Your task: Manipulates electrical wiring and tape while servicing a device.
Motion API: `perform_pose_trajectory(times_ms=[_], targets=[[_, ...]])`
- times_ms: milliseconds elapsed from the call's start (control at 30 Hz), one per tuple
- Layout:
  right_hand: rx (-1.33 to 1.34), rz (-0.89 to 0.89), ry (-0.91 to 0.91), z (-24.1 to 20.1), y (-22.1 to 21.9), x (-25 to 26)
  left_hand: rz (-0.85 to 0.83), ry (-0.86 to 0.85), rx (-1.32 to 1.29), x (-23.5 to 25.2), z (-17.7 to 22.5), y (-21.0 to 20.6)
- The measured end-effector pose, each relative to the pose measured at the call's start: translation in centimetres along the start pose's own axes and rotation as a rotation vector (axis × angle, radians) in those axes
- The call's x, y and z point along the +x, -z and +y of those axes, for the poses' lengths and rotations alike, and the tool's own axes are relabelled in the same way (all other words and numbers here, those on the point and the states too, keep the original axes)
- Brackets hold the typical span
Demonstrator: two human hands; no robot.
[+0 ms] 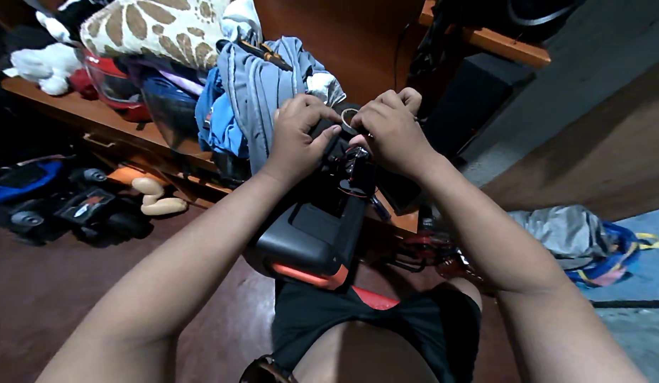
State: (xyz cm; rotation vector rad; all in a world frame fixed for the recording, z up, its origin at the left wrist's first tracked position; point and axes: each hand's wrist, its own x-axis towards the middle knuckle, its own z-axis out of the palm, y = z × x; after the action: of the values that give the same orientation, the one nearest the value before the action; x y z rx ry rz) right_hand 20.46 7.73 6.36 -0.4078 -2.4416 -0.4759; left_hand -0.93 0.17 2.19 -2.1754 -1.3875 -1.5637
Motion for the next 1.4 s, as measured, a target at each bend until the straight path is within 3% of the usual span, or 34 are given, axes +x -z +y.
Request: perform_pose_trajectory(times_ms=[100,233,400,667,900,1200,1400], targets=[[0.067,-0.056,-0.001,0.3,0.5,-0.3,-0.009,-0.003,-0.022,0.1,0.2,-0.1],[0.376,-0.213,-0.059,0.6,1.4,-0.8,0.004,0.065,-0.088,0.1,0.7,-0.1],[0.496,-0.293,-0.078,0.7,2.5,-0.7,-0.130,0.223,-0.089,-0.1,1.5,-0.1],[0.201,-0.428,-0.073,1.0,3.5,0.4,-0.102,0.292,-0.079,0.3,2.5,-0.5],[-0.123,-0.369,-0.225,2.5,2.9,1.5,0.008,0.336,-0.064,0.4,2.2,-0.2],[-0.077,-0.379,-0.189,2.7,2.8,2.4,0.080,0.439,-0.162,0.2,1.3,0.0],[-0.244,-0.309,-0.204,3.1,2.9,3.6,0.123,0.369,-0.095,0.3,1.9,-0.1]])
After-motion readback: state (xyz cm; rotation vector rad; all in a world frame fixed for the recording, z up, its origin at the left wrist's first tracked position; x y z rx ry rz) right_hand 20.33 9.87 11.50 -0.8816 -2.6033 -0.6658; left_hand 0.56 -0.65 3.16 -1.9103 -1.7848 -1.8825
